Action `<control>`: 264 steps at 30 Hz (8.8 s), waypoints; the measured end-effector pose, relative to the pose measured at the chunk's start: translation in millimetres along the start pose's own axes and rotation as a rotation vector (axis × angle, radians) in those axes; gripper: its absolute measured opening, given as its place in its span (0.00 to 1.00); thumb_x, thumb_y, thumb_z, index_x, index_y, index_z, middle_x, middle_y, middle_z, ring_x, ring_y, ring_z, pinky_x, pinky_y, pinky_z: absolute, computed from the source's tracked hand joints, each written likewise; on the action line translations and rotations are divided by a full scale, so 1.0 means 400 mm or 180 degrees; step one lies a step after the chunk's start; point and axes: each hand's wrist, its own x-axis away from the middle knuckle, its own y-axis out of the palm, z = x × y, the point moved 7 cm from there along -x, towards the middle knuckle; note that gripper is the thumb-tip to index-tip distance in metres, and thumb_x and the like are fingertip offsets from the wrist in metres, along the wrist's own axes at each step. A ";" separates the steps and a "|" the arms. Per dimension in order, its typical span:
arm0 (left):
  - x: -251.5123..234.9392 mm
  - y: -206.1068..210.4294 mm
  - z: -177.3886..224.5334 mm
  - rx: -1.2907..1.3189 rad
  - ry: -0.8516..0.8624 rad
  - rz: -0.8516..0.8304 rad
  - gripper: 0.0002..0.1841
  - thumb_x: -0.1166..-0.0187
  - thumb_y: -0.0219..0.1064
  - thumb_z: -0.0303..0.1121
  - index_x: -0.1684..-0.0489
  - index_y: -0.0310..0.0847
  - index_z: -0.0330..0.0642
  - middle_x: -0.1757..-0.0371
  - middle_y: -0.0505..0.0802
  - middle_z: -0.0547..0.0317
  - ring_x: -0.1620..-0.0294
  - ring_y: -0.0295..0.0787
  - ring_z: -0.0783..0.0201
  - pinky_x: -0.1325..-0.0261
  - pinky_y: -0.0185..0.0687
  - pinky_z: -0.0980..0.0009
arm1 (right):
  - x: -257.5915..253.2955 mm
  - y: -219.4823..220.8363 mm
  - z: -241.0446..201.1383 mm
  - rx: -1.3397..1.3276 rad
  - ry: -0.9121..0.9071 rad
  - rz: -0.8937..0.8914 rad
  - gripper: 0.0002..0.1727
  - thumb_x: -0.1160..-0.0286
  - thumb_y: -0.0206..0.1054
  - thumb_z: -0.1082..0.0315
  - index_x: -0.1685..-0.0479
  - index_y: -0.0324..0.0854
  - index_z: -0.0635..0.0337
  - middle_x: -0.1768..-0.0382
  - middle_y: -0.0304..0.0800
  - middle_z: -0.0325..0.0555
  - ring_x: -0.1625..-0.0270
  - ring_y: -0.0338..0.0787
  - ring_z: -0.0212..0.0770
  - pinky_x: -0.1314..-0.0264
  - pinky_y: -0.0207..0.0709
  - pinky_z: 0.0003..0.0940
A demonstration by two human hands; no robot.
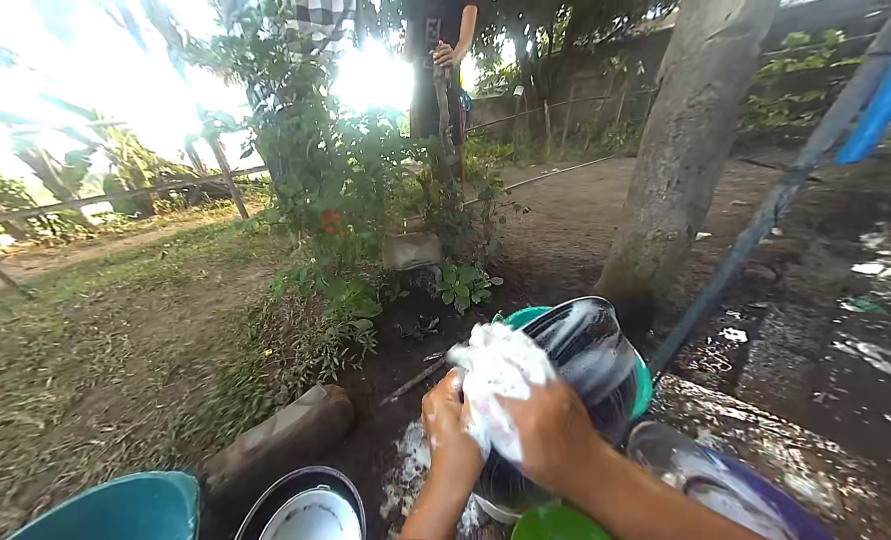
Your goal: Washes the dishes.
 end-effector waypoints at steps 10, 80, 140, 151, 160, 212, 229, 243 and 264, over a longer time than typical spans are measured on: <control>0.011 -0.025 -0.028 0.0154 -0.0202 0.0447 0.18 0.15 0.52 0.26 0.77 0.83 0.31 0.77 0.82 0.63 0.69 0.78 0.78 0.58 0.73 0.78 | -0.025 0.001 0.300 -0.0469 0.1932 -0.0250 0.22 0.22 0.66 0.67 0.35 0.83 0.76 0.38 0.89 0.70 0.33 0.89 0.63 0.28 0.78 0.61; 0.421 0.712 -0.440 -0.0579 -0.1845 -0.2883 0.35 0.17 0.67 0.37 0.13 0.58 0.28 0.19 0.73 0.28 0.17 0.70 0.41 0.15 0.65 0.52 | 0.762 -0.372 0.546 -0.0744 0.3835 -0.2783 0.16 0.19 0.69 0.61 0.51 0.87 0.69 0.55 0.91 0.61 0.49 0.90 0.56 0.38 0.79 0.60; 0.166 0.478 -0.166 0.1314 -0.1544 -0.1523 0.19 0.08 0.39 0.30 0.56 0.79 0.38 0.71 0.88 0.68 0.68 0.87 0.76 0.58 0.87 0.74 | 0.468 -0.153 0.545 -0.0381 0.3004 0.0096 0.25 0.28 0.74 0.56 0.43 0.87 0.71 0.42 0.89 0.67 0.35 0.88 0.62 0.29 0.77 0.62; 0.144 0.470 -0.075 0.0879 -0.0275 -0.1684 0.19 0.10 0.43 0.31 0.56 0.81 0.28 0.65 0.89 0.66 0.61 0.86 0.83 0.49 0.84 0.80 | 0.383 -0.055 0.590 -0.1224 0.3933 0.0243 0.19 0.17 0.63 0.64 0.37 0.85 0.69 0.39 0.89 0.65 0.32 0.86 0.59 0.26 0.75 0.58; 0.026 0.303 -0.158 0.1047 -0.1492 -0.0769 0.21 0.04 0.40 0.37 0.37 0.78 0.35 0.57 0.93 0.62 0.57 0.91 0.76 0.52 0.90 0.73 | 0.598 0.017 0.448 -0.1185 0.3497 0.0539 0.23 0.14 0.57 0.63 0.30 0.79 0.72 0.27 0.81 0.64 0.22 0.79 0.53 0.17 0.70 0.49; 0.495 0.810 -0.304 -0.1016 0.0030 -0.3974 0.37 0.18 0.67 0.39 0.12 0.59 0.30 0.14 0.70 0.33 0.10 0.61 0.43 0.08 0.53 0.53 | 0.769 -0.388 0.547 -0.0499 0.3877 -0.1704 0.24 0.27 0.75 0.58 0.37 0.85 0.64 0.43 0.92 0.57 0.40 0.90 0.51 0.31 0.80 0.55; 0.313 0.725 -0.284 0.0499 -0.0489 -0.2032 0.25 0.29 0.53 0.12 0.29 0.76 0.21 0.27 0.81 0.28 0.23 0.76 0.45 0.19 0.69 0.55 | 1.071 -0.436 0.355 -0.1040 0.5180 -0.1730 0.21 0.26 0.70 0.69 0.36 0.82 0.71 0.45 0.91 0.59 0.43 0.91 0.48 0.33 0.83 0.51; 0.448 0.682 -0.446 0.0917 -0.2275 -0.1959 0.25 0.06 0.48 0.32 0.17 0.61 0.23 0.19 0.74 0.30 0.16 0.69 0.51 0.14 0.60 0.60 | 0.827 -0.030 0.535 0.0229 0.3056 -0.3106 0.19 0.17 0.60 0.71 0.36 0.83 0.76 0.35 0.83 0.77 0.28 0.82 0.73 0.22 0.71 0.65; 0.297 0.507 -0.394 0.1061 -0.1710 -0.1373 0.18 0.12 0.52 0.23 0.31 0.71 0.16 0.35 0.84 0.33 0.33 0.81 0.65 0.27 0.72 0.71 | 0.610 0.126 0.435 -0.0160 0.2663 -0.1667 0.18 0.18 0.61 0.70 0.41 0.85 0.77 0.39 0.88 0.71 0.31 0.86 0.65 0.24 0.76 0.58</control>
